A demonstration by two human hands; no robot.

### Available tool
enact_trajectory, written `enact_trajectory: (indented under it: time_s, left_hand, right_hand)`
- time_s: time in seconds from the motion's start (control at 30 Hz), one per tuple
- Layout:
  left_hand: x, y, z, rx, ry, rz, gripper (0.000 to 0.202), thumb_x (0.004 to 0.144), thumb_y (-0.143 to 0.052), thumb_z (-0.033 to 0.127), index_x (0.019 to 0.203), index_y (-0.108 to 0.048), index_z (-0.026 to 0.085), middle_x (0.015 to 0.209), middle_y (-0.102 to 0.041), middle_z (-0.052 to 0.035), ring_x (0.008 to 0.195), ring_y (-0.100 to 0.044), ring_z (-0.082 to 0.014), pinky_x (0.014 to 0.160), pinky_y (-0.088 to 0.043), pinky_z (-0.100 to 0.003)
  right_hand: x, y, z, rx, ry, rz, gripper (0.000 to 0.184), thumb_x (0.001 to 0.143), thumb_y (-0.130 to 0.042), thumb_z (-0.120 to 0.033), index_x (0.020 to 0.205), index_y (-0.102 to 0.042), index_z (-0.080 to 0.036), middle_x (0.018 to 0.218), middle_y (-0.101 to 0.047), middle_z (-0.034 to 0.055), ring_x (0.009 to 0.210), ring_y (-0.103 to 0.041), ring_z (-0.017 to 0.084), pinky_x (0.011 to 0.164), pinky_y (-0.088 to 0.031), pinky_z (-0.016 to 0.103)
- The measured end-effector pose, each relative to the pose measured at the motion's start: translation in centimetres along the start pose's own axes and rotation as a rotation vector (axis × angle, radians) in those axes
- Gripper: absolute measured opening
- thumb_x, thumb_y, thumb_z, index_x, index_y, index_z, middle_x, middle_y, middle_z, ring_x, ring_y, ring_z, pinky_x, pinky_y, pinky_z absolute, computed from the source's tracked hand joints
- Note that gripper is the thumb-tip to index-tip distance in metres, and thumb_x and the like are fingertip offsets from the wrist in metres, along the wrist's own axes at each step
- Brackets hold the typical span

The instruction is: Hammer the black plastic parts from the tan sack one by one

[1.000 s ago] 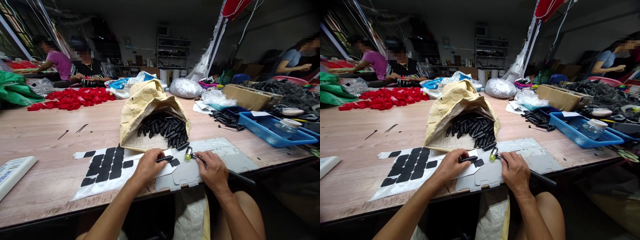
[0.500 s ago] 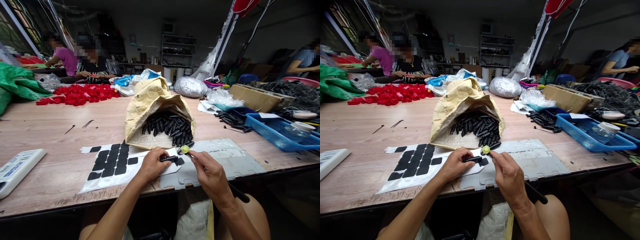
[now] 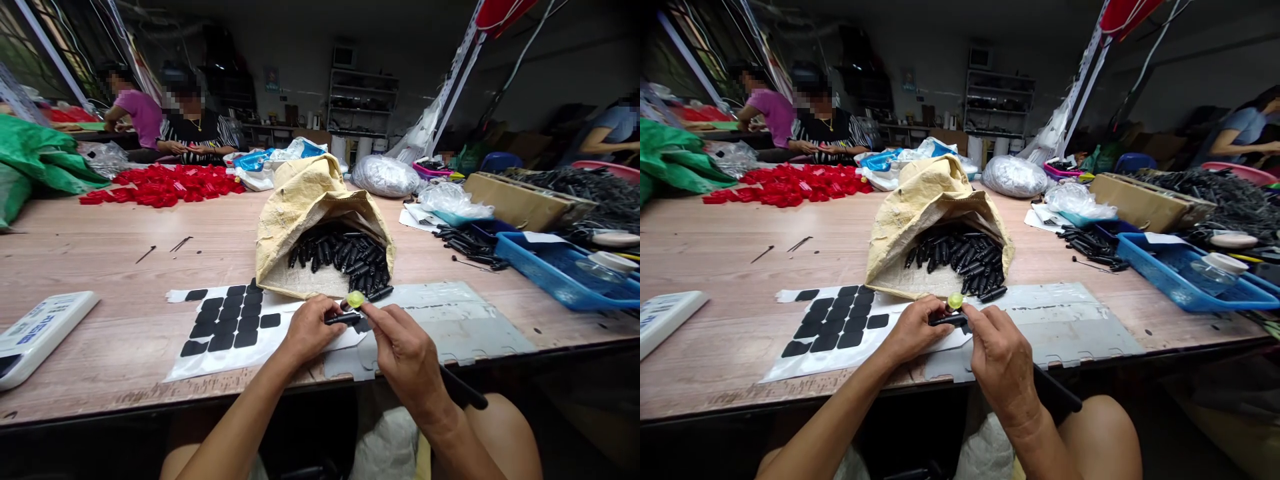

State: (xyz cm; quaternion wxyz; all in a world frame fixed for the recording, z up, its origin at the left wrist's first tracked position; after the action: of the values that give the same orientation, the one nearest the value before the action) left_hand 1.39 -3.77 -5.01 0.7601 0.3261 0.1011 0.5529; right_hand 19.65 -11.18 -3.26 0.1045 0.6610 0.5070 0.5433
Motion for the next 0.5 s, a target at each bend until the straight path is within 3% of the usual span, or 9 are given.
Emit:
enact_trajectory:
  time_s: [0.1,0.2,0.3,0.5]
  left_hand:
    - [0.0,-0.1,0.0,0.011,0.004,0.003,0.01,0.073,-0.077,0.015,0.082,-0.071,0.018,0.087,-0.066,-0.0013,0.083,-0.059,-0.0185,0.074,-0.042,-0.028]
    - [-0.1,0.1,0.1,-0.003,0.007,-0.011,0.012,0.076,-0.074,0.019,0.089,-0.074,0.019,0.09,-0.068,-0.0017,0.087,-0.06,-0.0193,0.076,-0.042,-0.028]
    - [-0.2,0.4,0.2,-0.024,0.007,-0.032,0.011,0.086,-0.066,0.027,0.091,-0.074,0.021,0.092,-0.068,-0.0024,0.089,-0.06,-0.0204,0.078,-0.042,-0.03]
    - [-0.1,0.6,0.3,0.028,0.012,-0.049,0.038,0.101,-0.038,0.037,0.071,-0.054,0.02,0.083,-0.059,-0.0029,0.083,-0.055,-0.0201,0.076,-0.04,-0.032]
  right_hand:
    - [-0.1,-0.5,0.2,-0.016,-0.03,-0.073,0.037,0.1,-0.044,-0.016,0.126,-0.069,-0.025,0.094,-0.069,0.0047,0.092,-0.066,0.019,0.084,-0.051,0.029]
    - [0.0,0.1,1.6,0.007,-0.082,-0.047,0.033,0.101,-0.047,-0.022,0.125,-0.069,-0.027,0.099,-0.071,0.004,0.095,-0.067,0.019,0.087,-0.051,0.03]
    - [0.1,1.1,4.1,-0.009,-0.123,0.005,0.028,0.099,-0.051,-0.027,0.119,-0.071,-0.026,0.101,-0.072,0.0035,0.096,-0.067,0.019,0.087,-0.05,0.032]
    - [-1.1,2.1,9.9,-0.14,-0.068,-0.028,0.02,0.095,-0.058,-0.029,0.107,-0.074,-0.027,0.095,-0.071,0.0023,0.093,-0.064,0.021,0.084,-0.049,0.034]
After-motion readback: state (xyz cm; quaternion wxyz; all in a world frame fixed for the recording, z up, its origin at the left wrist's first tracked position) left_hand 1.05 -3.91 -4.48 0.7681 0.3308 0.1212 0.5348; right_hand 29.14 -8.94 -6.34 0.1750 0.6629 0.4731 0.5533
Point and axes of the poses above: each hand's wrist, its own x-axis towards the middle knuckle, its own y-axis out of the back of the hand, z = x × y, the point moved 1 cm from there along x, towards the middle knuckle
